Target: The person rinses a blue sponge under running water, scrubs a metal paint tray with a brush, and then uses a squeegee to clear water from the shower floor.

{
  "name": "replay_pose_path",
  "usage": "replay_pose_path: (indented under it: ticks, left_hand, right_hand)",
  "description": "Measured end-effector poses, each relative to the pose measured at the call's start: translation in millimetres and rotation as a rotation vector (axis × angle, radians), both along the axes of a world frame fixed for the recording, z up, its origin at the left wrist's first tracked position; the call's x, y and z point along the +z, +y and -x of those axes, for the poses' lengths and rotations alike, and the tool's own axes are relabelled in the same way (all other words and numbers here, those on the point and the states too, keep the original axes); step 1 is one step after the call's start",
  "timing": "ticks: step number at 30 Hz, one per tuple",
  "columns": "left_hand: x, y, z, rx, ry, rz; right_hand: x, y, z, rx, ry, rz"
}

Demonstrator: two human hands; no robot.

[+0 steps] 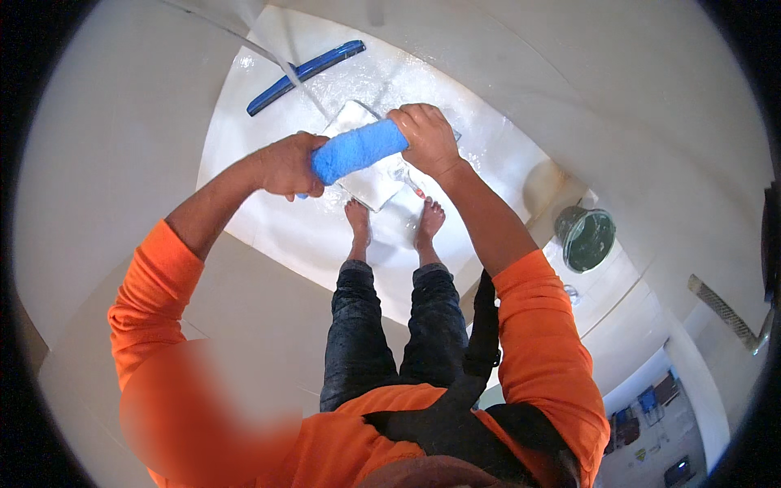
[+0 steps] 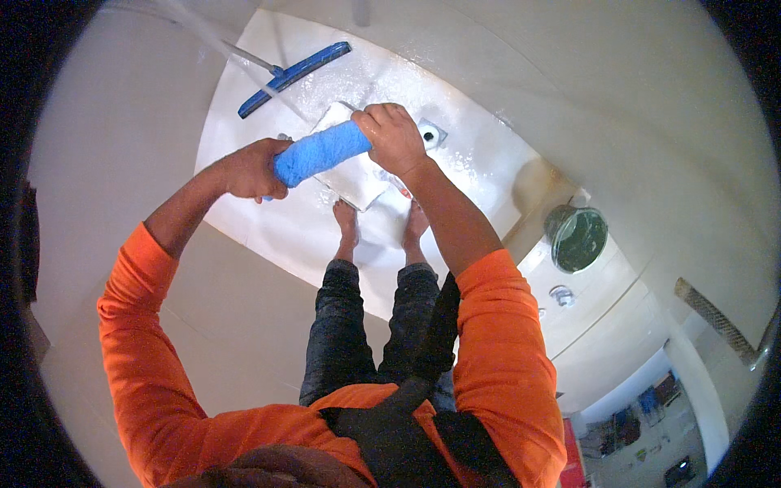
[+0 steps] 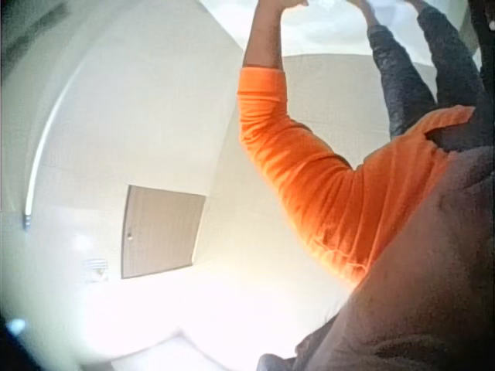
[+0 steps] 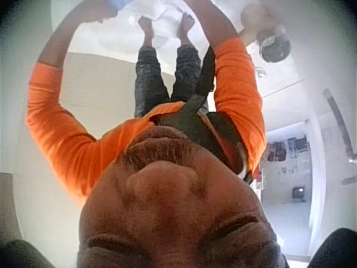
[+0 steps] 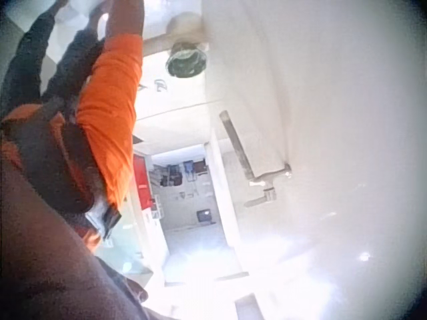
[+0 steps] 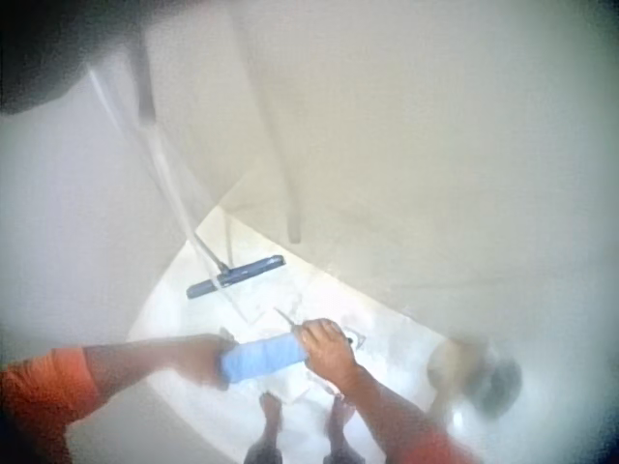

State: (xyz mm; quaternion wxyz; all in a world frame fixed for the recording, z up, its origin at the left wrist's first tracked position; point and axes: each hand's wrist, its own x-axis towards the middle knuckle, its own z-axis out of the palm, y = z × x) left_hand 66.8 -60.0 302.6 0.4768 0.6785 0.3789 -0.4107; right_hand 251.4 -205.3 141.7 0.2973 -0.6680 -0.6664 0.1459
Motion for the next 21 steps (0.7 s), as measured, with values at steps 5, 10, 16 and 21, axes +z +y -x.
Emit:
replay_pose_path:
  ticks: [5,10,16,21]
  left_hand:
    - [-12.6,-33.1,18.6,-0.447,-0.141,-0.353]
    - [-12.9,-47.3,33.4,-0.331,-0.309,-0.246]
    - [-18.4,-57.0,4.5,0.048,-0.388,0.344]
    - [-14.7,-83.8,-31.4,0.214,-0.298,0.747]
  right_hand:
    - [0.6,-0.1,-8.3,0.359,0.306,0.647]
    - [21.0,-34.5,-35.5,0.260,1.135,1.005]
    - [-64.5,-179.5,-2.1,-0.504,1.256,0.489]
    - [-39.5,-186.9,83.5,-0.450,0.452,0.541]
